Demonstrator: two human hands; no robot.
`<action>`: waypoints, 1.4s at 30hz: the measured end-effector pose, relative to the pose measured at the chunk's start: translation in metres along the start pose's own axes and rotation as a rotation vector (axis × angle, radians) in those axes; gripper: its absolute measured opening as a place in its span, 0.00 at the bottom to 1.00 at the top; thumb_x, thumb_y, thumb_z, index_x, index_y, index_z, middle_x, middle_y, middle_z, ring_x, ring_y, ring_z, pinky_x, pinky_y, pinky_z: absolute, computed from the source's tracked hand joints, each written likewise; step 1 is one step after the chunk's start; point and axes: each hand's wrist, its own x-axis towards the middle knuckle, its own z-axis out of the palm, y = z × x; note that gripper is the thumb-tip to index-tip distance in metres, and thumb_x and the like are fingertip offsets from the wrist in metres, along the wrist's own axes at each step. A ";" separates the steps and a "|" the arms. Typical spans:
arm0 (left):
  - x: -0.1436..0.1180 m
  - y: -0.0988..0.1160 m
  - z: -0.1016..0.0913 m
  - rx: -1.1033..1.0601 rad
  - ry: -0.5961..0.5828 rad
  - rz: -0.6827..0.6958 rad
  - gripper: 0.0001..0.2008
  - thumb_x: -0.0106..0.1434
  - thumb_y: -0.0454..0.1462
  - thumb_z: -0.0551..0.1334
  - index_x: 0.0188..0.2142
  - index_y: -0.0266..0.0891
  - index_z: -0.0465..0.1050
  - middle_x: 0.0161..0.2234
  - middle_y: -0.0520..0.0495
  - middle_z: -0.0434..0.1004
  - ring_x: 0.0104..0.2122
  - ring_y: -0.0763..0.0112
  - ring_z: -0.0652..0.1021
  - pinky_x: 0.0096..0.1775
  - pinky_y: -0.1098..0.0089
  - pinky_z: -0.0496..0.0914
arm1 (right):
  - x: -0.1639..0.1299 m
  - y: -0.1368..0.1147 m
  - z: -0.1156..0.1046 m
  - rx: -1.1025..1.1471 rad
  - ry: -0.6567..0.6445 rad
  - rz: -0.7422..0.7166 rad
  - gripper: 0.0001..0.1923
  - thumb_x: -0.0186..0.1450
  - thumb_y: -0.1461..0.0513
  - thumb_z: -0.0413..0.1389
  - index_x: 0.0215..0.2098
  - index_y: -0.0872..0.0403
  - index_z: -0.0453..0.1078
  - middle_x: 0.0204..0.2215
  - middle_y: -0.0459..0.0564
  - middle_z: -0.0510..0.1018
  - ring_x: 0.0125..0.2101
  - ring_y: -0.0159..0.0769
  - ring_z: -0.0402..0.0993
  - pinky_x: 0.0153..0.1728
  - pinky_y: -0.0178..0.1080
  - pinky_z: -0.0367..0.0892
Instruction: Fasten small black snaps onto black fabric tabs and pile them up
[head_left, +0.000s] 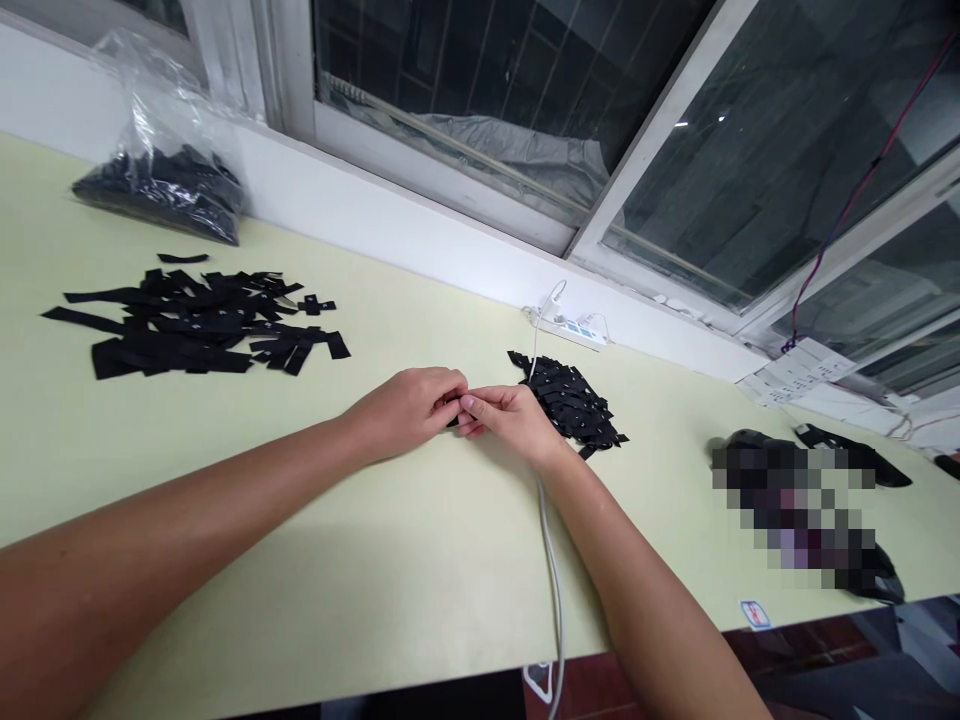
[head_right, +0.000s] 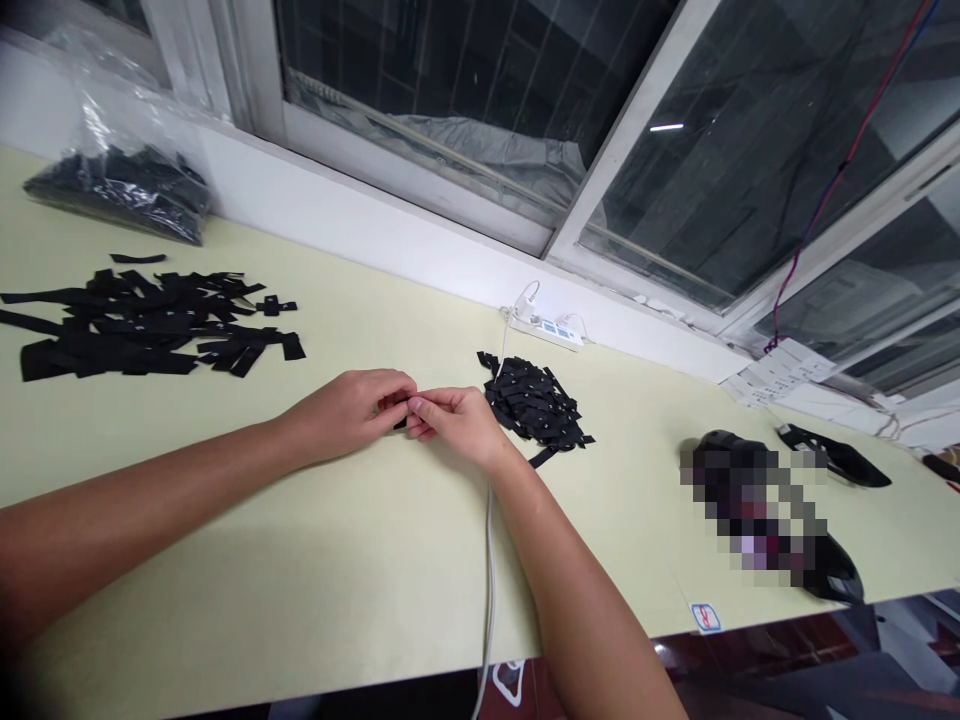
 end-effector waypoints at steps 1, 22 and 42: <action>0.000 0.000 0.000 -0.011 0.001 -0.013 0.09 0.67 0.37 0.54 0.34 0.40 0.72 0.31 0.50 0.76 0.29 0.70 0.73 0.32 0.69 0.62 | 0.000 0.000 0.000 0.018 -0.002 0.012 0.21 0.55 0.47 0.66 0.38 0.54 0.80 0.28 0.48 0.81 0.29 0.33 0.78 0.35 0.40 0.76; 0.001 -0.008 0.001 -0.104 0.054 -0.151 0.11 0.65 0.41 0.56 0.37 0.42 0.76 0.34 0.50 0.78 0.30 0.68 0.73 0.33 0.68 0.63 | 0.002 0.005 -0.004 -0.087 -0.019 -0.036 0.16 0.61 0.51 0.61 0.39 0.54 0.73 0.27 0.44 0.76 0.23 0.27 0.67 0.28 0.33 0.67; 0.029 0.006 0.014 -0.146 0.137 -0.133 0.09 0.66 0.37 0.55 0.36 0.40 0.73 0.37 0.48 0.77 0.35 0.66 0.74 0.37 0.66 0.67 | 0.006 0.009 -0.013 -0.107 0.212 -0.105 0.19 0.58 0.48 0.63 0.36 0.55 0.76 0.24 0.46 0.74 0.24 0.30 0.69 0.22 0.32 0.65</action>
